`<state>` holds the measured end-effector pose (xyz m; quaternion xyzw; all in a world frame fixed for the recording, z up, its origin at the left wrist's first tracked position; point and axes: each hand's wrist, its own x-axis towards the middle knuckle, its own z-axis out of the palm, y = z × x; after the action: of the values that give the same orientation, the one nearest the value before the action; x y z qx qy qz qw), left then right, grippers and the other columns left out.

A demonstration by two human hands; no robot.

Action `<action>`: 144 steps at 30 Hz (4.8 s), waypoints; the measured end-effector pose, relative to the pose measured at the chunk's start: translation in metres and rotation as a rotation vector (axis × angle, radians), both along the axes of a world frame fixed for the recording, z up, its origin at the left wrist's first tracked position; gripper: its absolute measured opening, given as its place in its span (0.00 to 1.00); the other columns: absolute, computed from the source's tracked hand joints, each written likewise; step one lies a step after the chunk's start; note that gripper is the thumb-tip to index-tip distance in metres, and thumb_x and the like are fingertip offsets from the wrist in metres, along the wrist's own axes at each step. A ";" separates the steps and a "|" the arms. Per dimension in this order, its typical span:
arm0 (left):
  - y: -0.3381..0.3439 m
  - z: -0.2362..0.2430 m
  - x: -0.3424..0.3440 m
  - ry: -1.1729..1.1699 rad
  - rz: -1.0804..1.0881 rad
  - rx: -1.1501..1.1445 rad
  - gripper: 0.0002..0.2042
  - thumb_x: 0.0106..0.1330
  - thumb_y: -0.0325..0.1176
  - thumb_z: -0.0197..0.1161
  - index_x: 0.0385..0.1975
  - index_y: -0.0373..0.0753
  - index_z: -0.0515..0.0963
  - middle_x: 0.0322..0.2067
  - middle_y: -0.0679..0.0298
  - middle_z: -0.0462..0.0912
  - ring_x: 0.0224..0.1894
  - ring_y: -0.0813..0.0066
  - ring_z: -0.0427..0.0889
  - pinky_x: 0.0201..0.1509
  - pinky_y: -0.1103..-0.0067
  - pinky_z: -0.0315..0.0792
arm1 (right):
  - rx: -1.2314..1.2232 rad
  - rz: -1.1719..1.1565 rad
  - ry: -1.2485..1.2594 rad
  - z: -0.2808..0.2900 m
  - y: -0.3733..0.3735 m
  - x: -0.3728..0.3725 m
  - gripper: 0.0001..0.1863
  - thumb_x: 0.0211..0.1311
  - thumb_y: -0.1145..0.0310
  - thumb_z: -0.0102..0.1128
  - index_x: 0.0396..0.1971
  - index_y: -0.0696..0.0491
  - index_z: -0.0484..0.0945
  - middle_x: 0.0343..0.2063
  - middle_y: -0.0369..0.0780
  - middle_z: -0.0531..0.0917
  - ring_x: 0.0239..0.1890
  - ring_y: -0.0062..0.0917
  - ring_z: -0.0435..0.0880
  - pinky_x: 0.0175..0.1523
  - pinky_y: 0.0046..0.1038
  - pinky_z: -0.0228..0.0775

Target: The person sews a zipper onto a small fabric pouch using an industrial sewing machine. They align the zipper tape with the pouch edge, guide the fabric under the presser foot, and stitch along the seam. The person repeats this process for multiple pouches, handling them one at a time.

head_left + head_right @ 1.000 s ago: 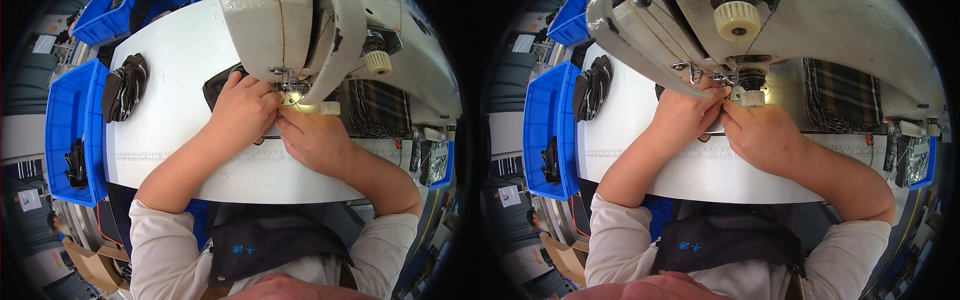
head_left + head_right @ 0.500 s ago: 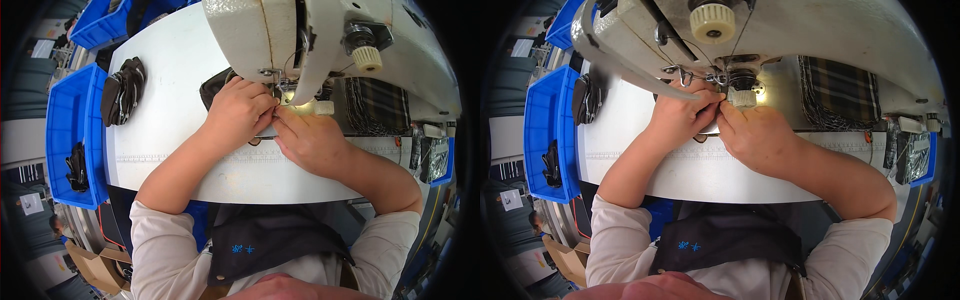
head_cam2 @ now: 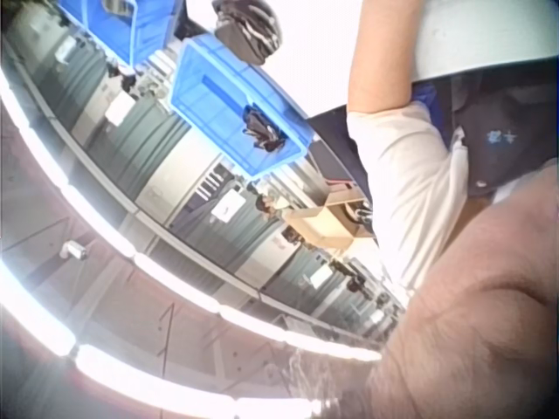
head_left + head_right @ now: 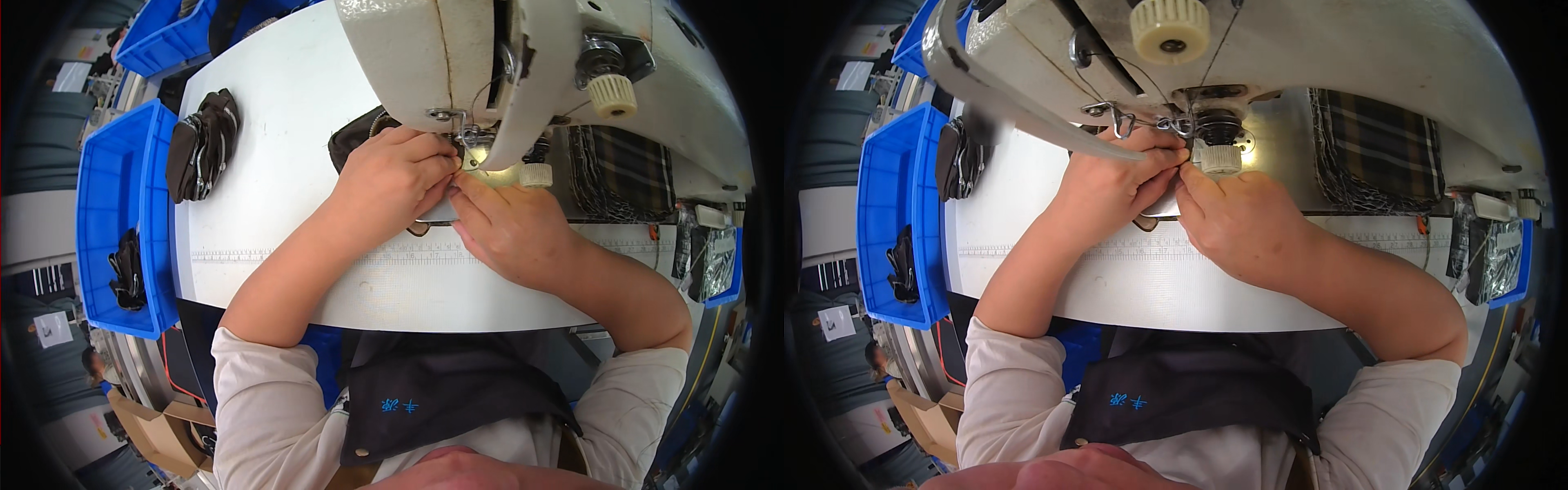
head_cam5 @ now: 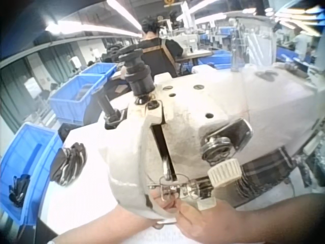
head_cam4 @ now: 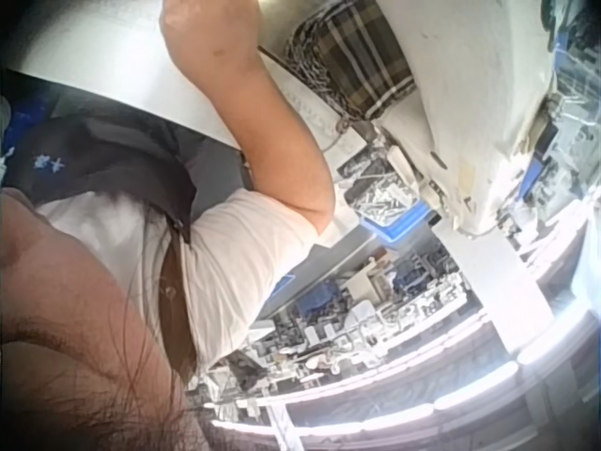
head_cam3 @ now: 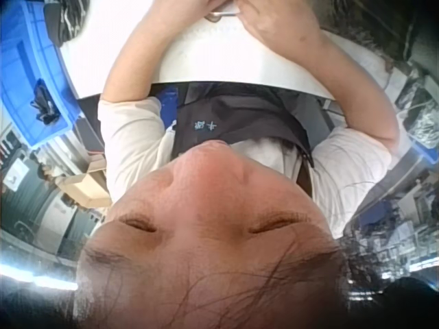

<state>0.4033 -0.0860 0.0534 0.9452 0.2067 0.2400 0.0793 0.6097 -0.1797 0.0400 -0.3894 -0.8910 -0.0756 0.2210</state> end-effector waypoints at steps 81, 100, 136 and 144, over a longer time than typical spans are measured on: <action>-0.015 -0.003 0.004 0.151 0.152 0.031 0.20 0.57 0.26 0.69 0.51 0.35 0.84 0.54 0.63 0.85 0.52 0.63 0.81 0.47 0.74 0.83 | 0.036 0.006 0.005 -0.002 0.004 -0.001 0.17 0.51 0.70 0.66 0.42 0.60 0.85 0.42 0.42 0.86 0.26 0.23 0.81 0.29 0.27 0.74; -0.003 -0.002 0.001 0.088 0.197 -0.174 0.15 0.59 0.25 0.66 0.47 0.40 0.86 0.48 0.66 0.86 0.50 0.62 0.83 0.47 0.71 0.82 | 0.020 -0.081 0.022 -0.001 0.008 0.009 0.16 0.58 0.67 0.68 0.44 0.59 0.85 0.38 0.41 0.87 0.26 0.28 0.85 0.29 0.30 0.76; -0.019 0.060 -0.034 0.365 0.024 -0.269 0.22 0.51 0.33 0.79 0.48 0.44 0.82 0.54 0.62 0.81 0.56 0.56 0.79 0.57 0.66 0.77 | -0.050 -0.106 -0.022 -0.003 0.003 0.013 0.22 0.51 0.73 0.65 0.49 0.60 0.83 0.26 0.34 0.80 0.28 0.27 0.83 0.30 0.31 0.73; -0.021 0.047 -0.029 0.340 0.036 -0.298 0.18 0.50 0.26 0.73 0.43 0.42 0.82 0.36 0.61 0.86 0.38 0.58 0.86 0.41 0.68 0.81 | -0.018 -0.073 0.004 -0.001 0.001 0.008 0.21 0.54 0.70 0.67 0.49 0.58 0.85 0.23 0.33 0.79 0.27 0.26 0.82 0.29 0.29 0.71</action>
<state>0.3742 -0.1067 0.1004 0.9461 0.2671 0.0455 0.1776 0.6173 -0.1787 0.0388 -0.4236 -0.8765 -0.0747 0.2163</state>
